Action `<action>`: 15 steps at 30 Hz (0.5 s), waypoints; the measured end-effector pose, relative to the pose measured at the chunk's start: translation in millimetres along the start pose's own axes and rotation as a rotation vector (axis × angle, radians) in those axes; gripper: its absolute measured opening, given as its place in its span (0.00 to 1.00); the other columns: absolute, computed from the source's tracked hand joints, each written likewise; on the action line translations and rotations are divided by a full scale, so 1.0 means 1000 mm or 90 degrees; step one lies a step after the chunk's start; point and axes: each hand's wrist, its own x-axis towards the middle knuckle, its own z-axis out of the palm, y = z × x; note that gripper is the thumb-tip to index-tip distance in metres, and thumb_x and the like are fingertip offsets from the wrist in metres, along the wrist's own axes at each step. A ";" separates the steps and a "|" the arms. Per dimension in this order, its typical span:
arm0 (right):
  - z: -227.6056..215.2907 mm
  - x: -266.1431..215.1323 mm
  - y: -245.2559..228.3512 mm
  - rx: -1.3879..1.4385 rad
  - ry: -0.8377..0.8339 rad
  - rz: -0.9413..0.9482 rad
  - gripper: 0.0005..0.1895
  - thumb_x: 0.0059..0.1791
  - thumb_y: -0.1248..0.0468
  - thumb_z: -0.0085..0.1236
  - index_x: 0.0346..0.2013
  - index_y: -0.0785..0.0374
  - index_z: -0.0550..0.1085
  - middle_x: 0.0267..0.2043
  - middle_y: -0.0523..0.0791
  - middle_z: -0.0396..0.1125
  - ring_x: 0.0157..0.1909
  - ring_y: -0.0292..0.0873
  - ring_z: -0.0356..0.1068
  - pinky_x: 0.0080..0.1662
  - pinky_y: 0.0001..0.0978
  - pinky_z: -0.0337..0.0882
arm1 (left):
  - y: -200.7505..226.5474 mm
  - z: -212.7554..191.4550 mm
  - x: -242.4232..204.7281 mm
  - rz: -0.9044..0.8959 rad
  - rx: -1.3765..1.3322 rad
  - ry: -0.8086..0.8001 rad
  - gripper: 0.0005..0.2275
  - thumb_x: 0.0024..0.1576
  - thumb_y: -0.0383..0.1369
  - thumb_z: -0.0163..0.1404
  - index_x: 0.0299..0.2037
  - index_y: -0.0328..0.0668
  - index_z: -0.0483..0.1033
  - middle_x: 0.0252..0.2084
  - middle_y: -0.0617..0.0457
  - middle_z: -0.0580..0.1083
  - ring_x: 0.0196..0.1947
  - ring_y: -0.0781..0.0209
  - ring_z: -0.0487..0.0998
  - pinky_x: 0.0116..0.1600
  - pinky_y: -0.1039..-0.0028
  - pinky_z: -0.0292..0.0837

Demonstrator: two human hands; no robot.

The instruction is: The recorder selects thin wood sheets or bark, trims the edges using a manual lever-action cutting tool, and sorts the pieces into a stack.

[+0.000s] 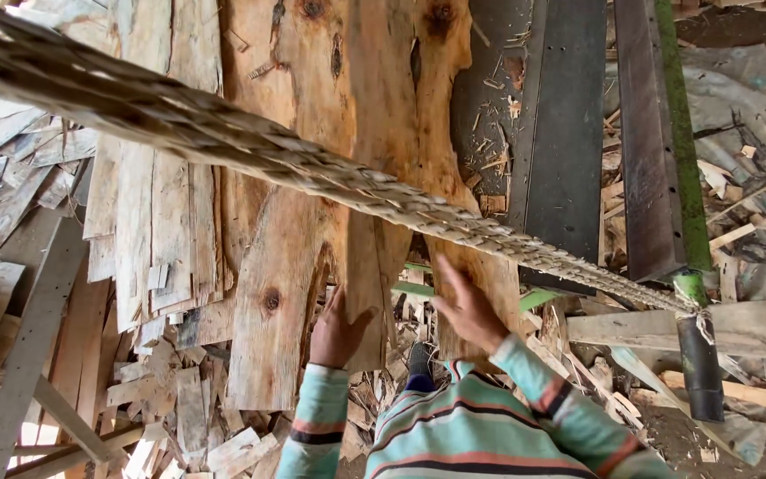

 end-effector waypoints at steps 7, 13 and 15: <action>-0.030 -0.161 0.102 -0.397 0.399 0.339 0.39 0.44 0.51 0.67 0.65 0.68 0.66 0.59 0.55 0.68 0.58 0.55 0.69 0.57 0.48 0.71 | 0.010 -0.002 0.006 0.048 0.212 0.195 0.10 0.57 0.36 0.52 0.38 0.36 0.78 0.71 0.41 0.64 0.43 0.37 0.83 0.45 0.56 0.80; -0.040 -0.174 0.134 0.265 0.245 0.606 0.36 0.41 0.52 0.71 0.53 0.78 0.74 0.42 0.55 0.75 0.40 0.52 0.73 0.48 0.50 0.75 | 0.049 -0.007 0.005 0.182 -0.147 0.098 0.08 0.57 0.28 0.53 0.38 0.27 0.77 0.69 0.33 0.68 0.49 0.48 0.82 0.47 0.60 0.79; -0.054 -0.184 0.139 0.206 0.225 0.607 0.35 0.43 0.51 0.72 0.48 0.83 0.76 0.39 0.55 0.77 0.37 0.50 0.75 0.49 0.50 0.75 | 0.042 -0.010 0.004 0.161 -0.267 0.051 0.09 0.56 0.27 0.53 0.41 0.27 0.78 0.70 0.35 0.68 0.49 0.52 0.84 0.46 0.59 0.79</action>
